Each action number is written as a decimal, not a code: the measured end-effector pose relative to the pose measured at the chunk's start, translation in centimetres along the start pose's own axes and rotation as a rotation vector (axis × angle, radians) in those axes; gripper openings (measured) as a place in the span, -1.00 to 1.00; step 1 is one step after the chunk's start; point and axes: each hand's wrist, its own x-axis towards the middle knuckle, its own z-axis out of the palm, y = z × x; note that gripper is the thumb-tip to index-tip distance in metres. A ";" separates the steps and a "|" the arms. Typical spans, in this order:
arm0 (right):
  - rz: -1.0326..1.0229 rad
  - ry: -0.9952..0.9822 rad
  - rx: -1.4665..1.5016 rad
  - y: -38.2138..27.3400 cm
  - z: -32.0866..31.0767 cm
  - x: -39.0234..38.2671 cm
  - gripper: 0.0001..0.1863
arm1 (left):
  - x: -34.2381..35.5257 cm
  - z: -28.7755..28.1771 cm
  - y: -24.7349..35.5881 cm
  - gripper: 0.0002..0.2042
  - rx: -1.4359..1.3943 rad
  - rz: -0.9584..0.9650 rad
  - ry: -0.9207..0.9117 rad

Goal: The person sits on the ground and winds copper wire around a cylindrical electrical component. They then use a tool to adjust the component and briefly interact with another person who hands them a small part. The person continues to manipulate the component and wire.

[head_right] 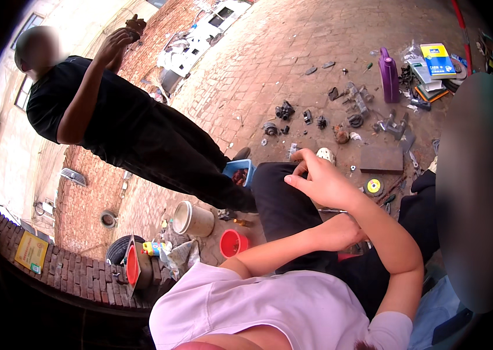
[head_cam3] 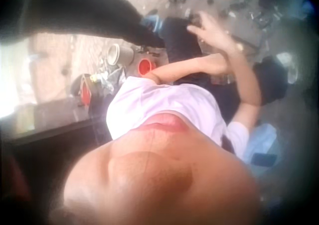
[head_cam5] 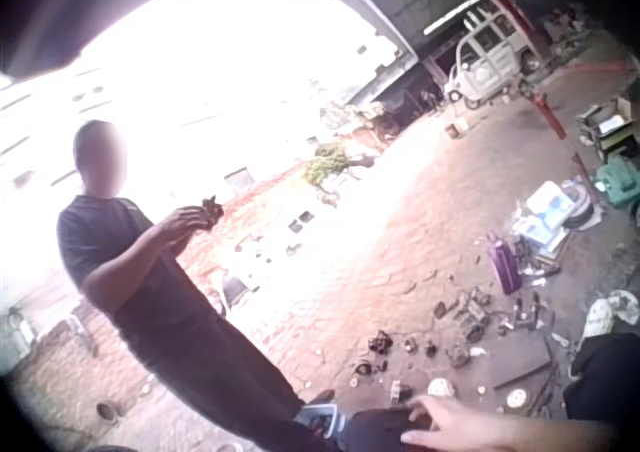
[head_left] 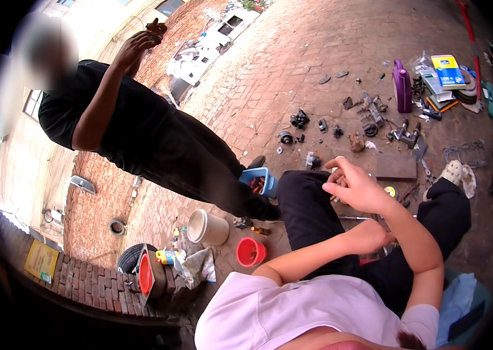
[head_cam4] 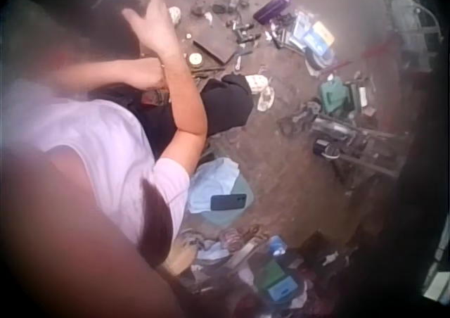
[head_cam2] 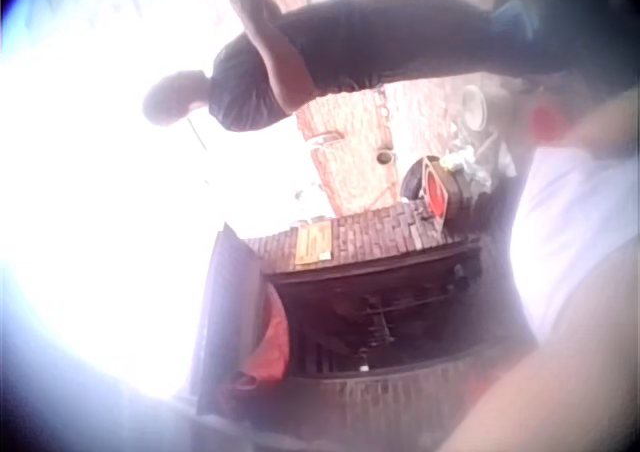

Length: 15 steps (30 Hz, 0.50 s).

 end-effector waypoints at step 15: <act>-0.003 0.419 0.359 1.4 1.7 -5.0 -0.82 | -3.4 -14.8 -3.6 -0.36 -1.307 0.034 1.110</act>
